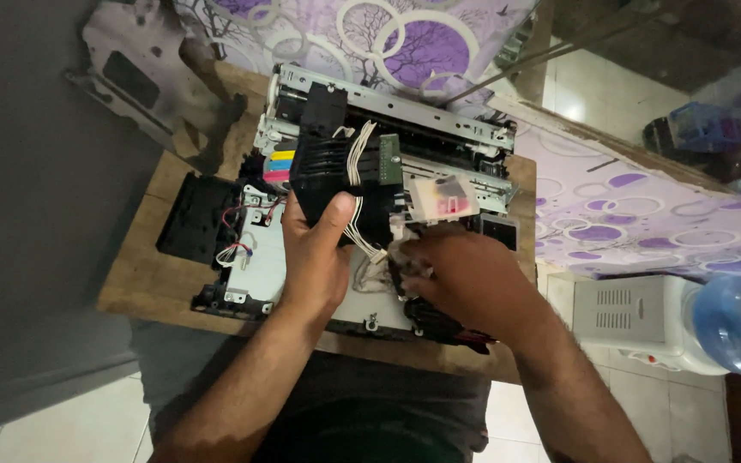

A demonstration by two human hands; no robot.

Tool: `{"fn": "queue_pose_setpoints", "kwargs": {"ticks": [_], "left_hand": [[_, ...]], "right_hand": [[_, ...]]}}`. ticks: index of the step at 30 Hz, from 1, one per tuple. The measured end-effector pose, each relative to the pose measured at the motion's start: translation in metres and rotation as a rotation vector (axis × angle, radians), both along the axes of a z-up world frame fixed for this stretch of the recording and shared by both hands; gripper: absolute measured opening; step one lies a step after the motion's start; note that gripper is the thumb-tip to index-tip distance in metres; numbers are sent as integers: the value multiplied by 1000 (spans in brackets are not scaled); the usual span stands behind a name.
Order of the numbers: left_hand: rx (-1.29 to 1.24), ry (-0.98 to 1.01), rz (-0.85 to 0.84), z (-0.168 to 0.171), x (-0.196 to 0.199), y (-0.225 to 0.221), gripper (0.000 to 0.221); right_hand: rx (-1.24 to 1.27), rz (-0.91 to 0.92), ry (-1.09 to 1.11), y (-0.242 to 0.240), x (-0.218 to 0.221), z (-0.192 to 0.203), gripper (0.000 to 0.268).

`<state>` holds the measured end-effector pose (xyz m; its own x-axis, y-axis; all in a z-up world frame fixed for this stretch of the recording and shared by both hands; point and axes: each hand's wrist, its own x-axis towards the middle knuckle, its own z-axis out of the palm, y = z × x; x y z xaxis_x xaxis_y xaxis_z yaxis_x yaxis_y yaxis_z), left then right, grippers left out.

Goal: Disassembling an ink cartridge holder from a printer using a screwdriver and hands

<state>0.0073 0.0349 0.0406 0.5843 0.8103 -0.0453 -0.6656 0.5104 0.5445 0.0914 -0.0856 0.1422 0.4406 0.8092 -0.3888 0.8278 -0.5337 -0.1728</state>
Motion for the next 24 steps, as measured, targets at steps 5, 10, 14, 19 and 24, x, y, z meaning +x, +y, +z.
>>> {"fn": "queue_pose_setpoints", "kwargs": {"ticks": [5, 10, 14, 19, 24], "left_hand": [[7, -40, -26, -6, 0, -1, 41], [28, -83, 3, -4, -2, -1, 42], [21, -95, 4, -6, -1, -3, 39], [14, -113, -4, -5, -2, -4, 38], [-21, -86, -10, 2, -6, -8, 44]], "right_hand": [[-51, 140, -93, -2, 9, -26, 15], [-7, 139, -90, 1, 5, -18, 12], [70, 64, -170, -4, 0, -20, 13], [118, 55, -333, -13, 0, -29, 16], [211, -61, -358, -16, -5, -18, 11]]}}
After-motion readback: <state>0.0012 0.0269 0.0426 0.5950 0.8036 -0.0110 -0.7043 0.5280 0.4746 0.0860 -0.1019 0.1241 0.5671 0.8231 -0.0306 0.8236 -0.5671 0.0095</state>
